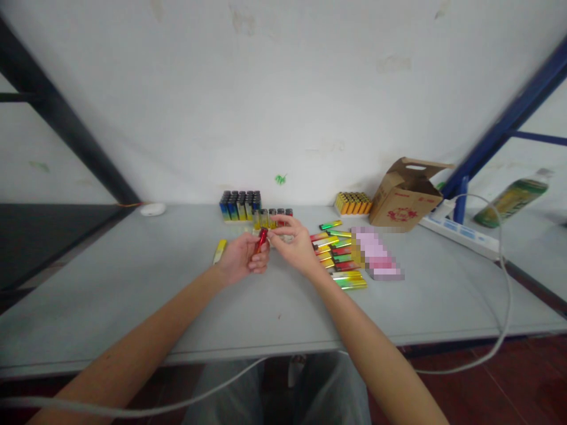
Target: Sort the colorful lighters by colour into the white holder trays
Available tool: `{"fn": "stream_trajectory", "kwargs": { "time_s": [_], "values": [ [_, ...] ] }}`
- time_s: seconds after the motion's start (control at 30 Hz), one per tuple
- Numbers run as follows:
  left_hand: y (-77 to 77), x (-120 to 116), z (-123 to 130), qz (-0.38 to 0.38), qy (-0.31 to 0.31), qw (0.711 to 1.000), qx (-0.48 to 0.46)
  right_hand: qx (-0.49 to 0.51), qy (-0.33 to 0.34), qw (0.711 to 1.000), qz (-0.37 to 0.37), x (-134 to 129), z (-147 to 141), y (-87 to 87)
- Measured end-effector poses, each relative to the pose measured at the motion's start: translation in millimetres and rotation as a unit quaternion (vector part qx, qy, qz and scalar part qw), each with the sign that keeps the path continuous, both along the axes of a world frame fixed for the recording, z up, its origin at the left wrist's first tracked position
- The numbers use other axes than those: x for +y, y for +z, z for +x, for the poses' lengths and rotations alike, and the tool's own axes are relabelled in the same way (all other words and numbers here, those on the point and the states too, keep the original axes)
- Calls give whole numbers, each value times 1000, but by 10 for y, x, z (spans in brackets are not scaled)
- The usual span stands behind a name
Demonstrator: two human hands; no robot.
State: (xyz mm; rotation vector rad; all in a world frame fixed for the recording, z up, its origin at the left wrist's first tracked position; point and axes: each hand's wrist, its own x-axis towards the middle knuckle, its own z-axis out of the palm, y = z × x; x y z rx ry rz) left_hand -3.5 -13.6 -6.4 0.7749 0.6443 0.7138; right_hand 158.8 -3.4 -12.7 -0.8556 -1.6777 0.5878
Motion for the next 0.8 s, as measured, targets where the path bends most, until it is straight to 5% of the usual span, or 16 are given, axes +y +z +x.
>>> {"fn": "stream_trajectory", "kwargs": {
  "time_s": [0.8],
  "values": [
    [-18,-1,31,6,19,998,58,31,-31,999,-13,50,-60,-117]
  ]
}}
